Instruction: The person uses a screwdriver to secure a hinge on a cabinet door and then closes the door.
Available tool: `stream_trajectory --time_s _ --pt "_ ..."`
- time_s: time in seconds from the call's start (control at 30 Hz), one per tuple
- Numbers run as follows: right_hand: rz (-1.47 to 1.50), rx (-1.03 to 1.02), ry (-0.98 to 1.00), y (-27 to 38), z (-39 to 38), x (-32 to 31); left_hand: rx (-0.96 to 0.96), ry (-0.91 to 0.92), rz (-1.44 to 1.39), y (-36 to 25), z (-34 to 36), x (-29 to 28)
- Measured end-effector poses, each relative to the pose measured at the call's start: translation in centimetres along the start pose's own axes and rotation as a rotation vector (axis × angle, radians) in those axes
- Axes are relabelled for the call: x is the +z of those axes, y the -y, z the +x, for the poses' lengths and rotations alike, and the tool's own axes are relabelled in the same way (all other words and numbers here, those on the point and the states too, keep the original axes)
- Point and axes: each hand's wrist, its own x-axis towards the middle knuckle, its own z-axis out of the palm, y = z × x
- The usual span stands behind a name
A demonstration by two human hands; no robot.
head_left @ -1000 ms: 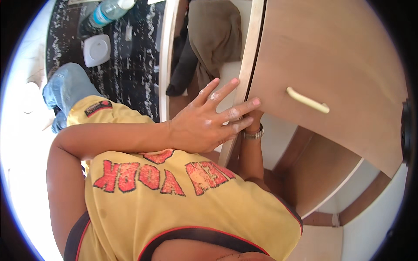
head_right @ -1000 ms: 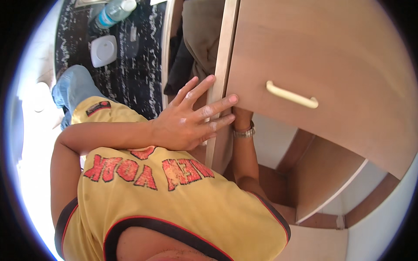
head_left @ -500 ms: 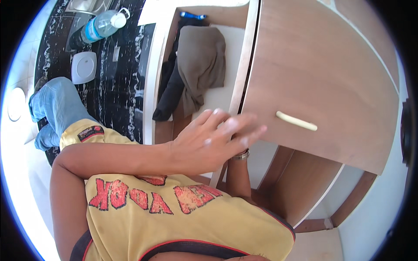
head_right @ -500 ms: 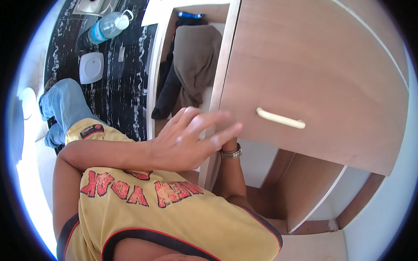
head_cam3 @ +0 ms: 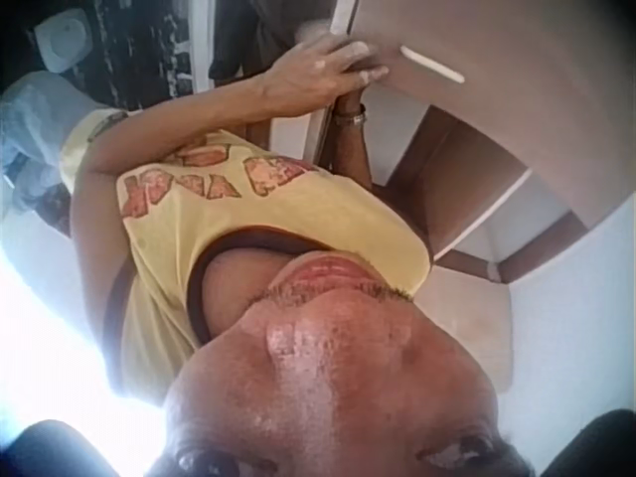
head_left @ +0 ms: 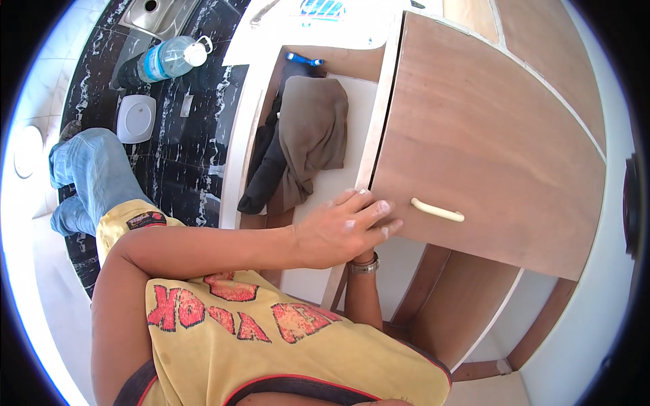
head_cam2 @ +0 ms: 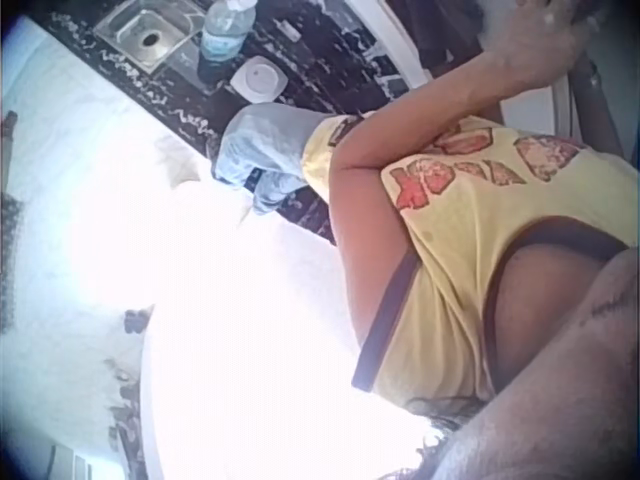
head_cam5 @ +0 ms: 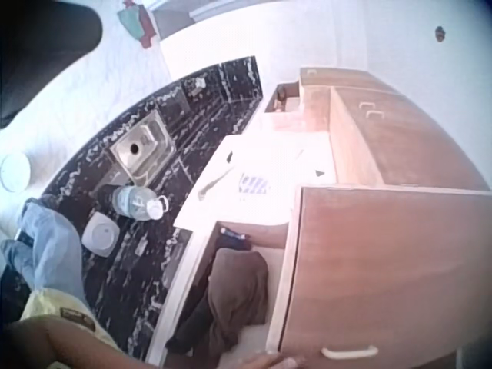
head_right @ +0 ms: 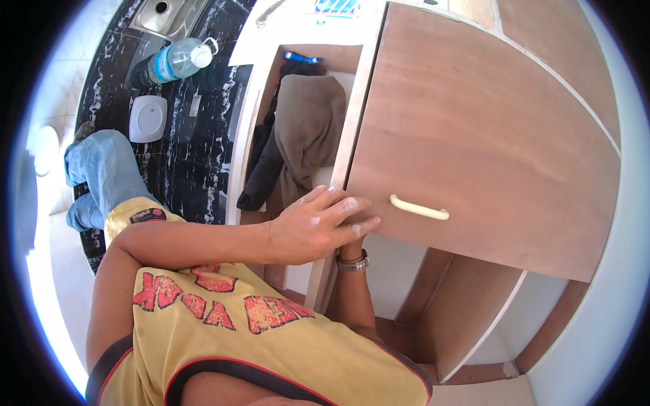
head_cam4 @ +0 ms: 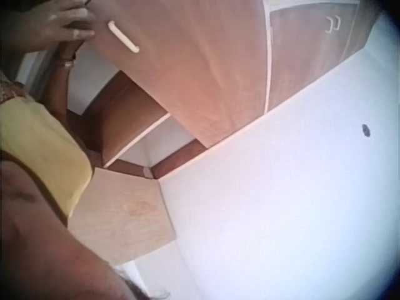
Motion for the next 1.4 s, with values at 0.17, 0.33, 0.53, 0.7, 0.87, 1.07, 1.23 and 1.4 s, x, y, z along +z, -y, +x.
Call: stream_trajectory --time_s 0.17,0.33,0.53,0.7,0.87,1.07,1.23,1.4 --pt "0.006 0.029 -0.002 0.1 -1.4 -0.6 -0.063 0.047 0.112 -3.2 -1.7 0.0" --pt "0.015 0.067 -0.01 -0.1 -3.2 -1.1 -0.093 0.279 0.088 -4.3 -2.4 -0.1" --pt "0.03 0.082 -0.041 0.1 -4.1 -1.8 -0.088 0.296 0.199 -6.3 -1.6 0.6" --pt "0.051 0.056 -0.06 0.1 -3.3 -1.8 0.041 0.199 0.147 -5.2 1.5 3.0" --pt "0.075 0.049 -0.069 0.5 -3.0 -1.5 0.157 0.249 0.148 -4.6 4.2 3.2" --pt "0.097 0.079 -0.097 0.0 -3.1 -1.2 0.13 0.161 0.158 -4.5 4.4 4.3" --pt "0.154 0.103 -0.089 0.2 -4.2 0.0 0.071 0.082 0.228 -5.8 4.3 4.9" --pt "0.201 0.11 -0.102 -0.1 -5.3 0.7 0.059 0.128 0.214 -6.4 4.2 6.3"
